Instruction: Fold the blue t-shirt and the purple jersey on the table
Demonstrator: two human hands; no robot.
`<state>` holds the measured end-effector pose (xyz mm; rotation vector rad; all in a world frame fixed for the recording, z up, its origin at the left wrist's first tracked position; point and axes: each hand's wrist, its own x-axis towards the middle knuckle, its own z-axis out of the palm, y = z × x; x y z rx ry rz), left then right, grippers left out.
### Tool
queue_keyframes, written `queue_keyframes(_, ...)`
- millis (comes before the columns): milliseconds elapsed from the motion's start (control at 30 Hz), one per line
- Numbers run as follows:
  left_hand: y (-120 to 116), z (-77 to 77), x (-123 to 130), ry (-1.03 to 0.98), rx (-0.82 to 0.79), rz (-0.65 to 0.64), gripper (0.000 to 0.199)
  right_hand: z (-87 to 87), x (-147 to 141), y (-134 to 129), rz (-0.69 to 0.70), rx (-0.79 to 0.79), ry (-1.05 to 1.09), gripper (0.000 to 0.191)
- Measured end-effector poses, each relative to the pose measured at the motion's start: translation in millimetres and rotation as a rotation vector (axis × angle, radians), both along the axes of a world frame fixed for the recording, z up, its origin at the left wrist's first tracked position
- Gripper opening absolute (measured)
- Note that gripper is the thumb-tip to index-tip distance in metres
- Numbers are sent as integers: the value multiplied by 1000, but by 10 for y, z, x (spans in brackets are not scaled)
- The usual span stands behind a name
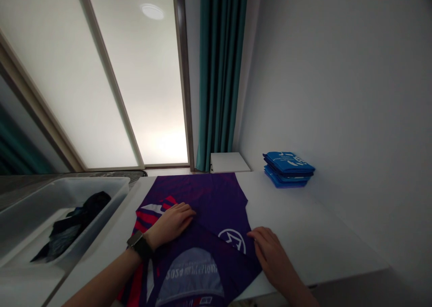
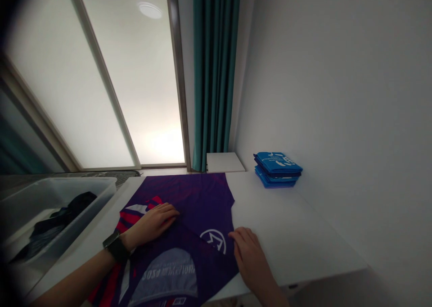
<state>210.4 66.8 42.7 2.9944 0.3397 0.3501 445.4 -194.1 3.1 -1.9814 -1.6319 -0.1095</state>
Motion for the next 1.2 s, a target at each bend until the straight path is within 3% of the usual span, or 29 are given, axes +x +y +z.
queue_keyframes(267,1,-76,-460,-68,-82,106,38,74,-318,710,235,-95,-73,45)
queue_keyframes(500,-211,-148,-706,-35,-36,74,46,94,-514,1239,374,-147,-129,42)
queue_keyframes(633,-267,-222,-755,-36,-44,91,45,115,-338,1525,293,-155,-165,38)
queue_keyframes(867,-267,-282,-776,-39,-83,115,44,86,147,1830,-104,-309,-269,29)
queue_keyframes(1200,-294,-255,-775,-47,-127,127,45,7,258,1949,-111,-326,-278,15)
